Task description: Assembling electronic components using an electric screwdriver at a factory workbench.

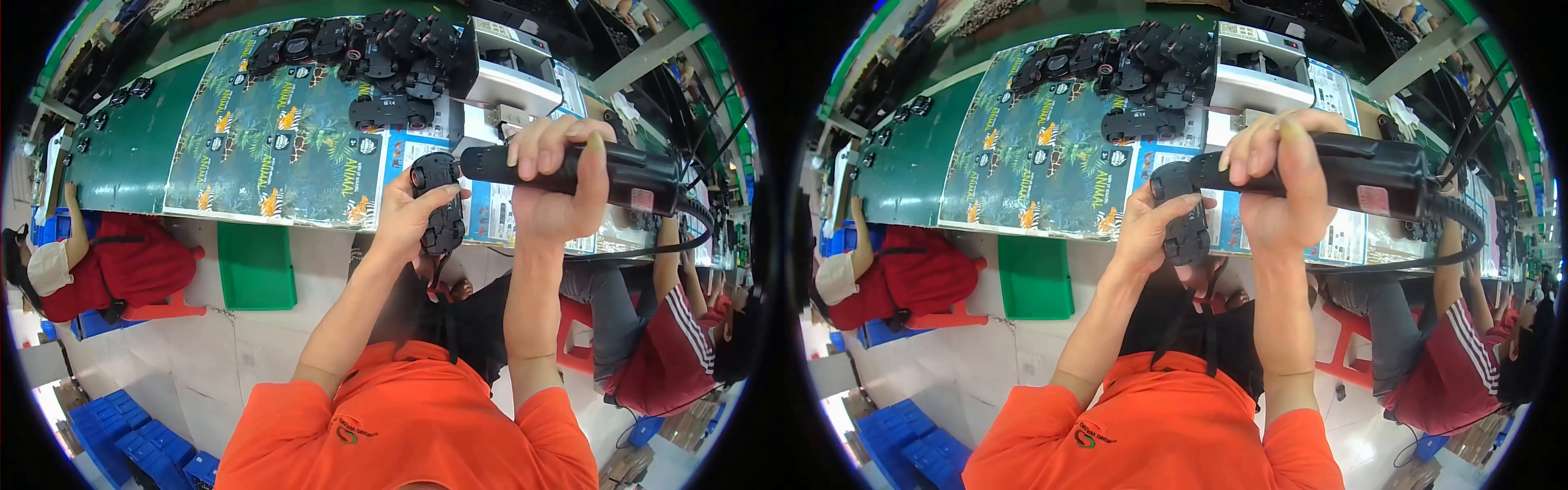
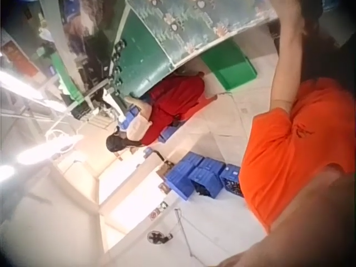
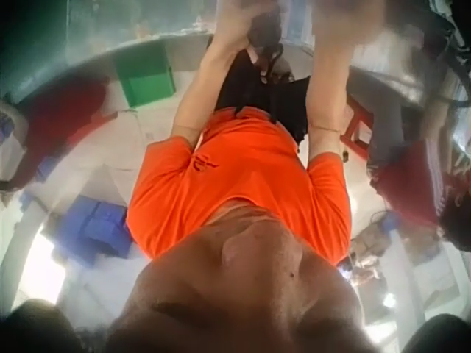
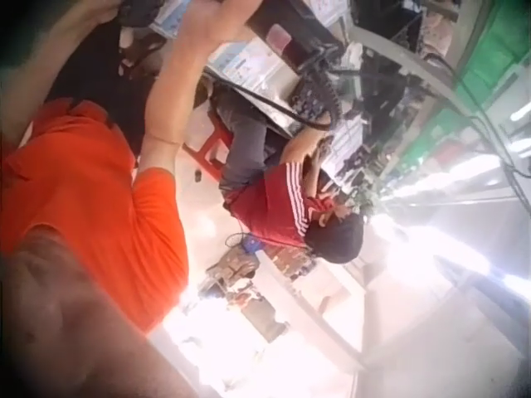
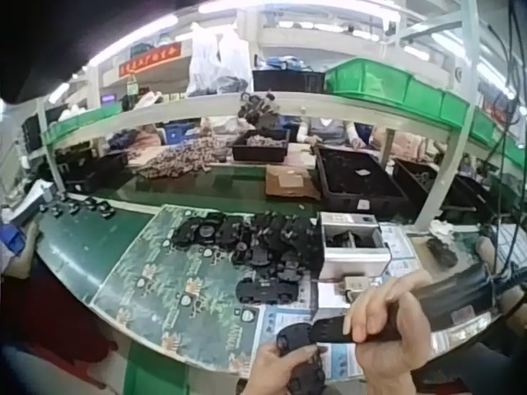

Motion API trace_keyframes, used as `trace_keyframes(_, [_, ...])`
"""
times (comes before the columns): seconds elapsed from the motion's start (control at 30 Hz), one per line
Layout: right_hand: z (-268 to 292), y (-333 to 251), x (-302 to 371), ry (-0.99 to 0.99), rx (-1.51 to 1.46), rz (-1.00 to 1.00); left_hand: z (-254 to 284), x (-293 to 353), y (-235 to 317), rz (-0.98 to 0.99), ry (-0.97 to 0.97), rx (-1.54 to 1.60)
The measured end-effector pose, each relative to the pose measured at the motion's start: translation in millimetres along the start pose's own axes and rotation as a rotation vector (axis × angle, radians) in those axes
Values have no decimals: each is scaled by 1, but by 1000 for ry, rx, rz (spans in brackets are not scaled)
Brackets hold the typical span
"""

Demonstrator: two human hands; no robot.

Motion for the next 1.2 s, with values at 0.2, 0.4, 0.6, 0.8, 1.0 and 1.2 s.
trace_keyframes(0.2, [-10, 11, 8, -34, 56, -1, -3, 2, 3, -10, 4, -8])
trace_keyframes(0.4, [-24, 10, 9, -171, 161, 19, -5, 4, 4, -9, -3, -26])
trace_keyframes(0.6, [-25, 11, 10, -236, 182, 29, -9, 5, 8, -44, 0, -65])
trace_keyframes(0.8, [-20, 5, 14, -176, 153, 54, -10, 6, 6, -54, 10, -97])
trace_keyframes(1.0, [6, -14, -10, -33, 87, 89, 17, 0, 5, -29, 125, 288])
trace_keyframes(1.2, [46, -13, -50, 105, 146, 85, 11, 8, 13, -123, 38, 219])
Point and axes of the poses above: each hand's wrist, its own x-axis away from the middle knuckle, its own z-axis out of the back of the hand, y = z × x, the point moved 9 cm from there along -x, towards the middle knuckle, and after that the axes turned 13 degrees about x, right-handed, at the moved point
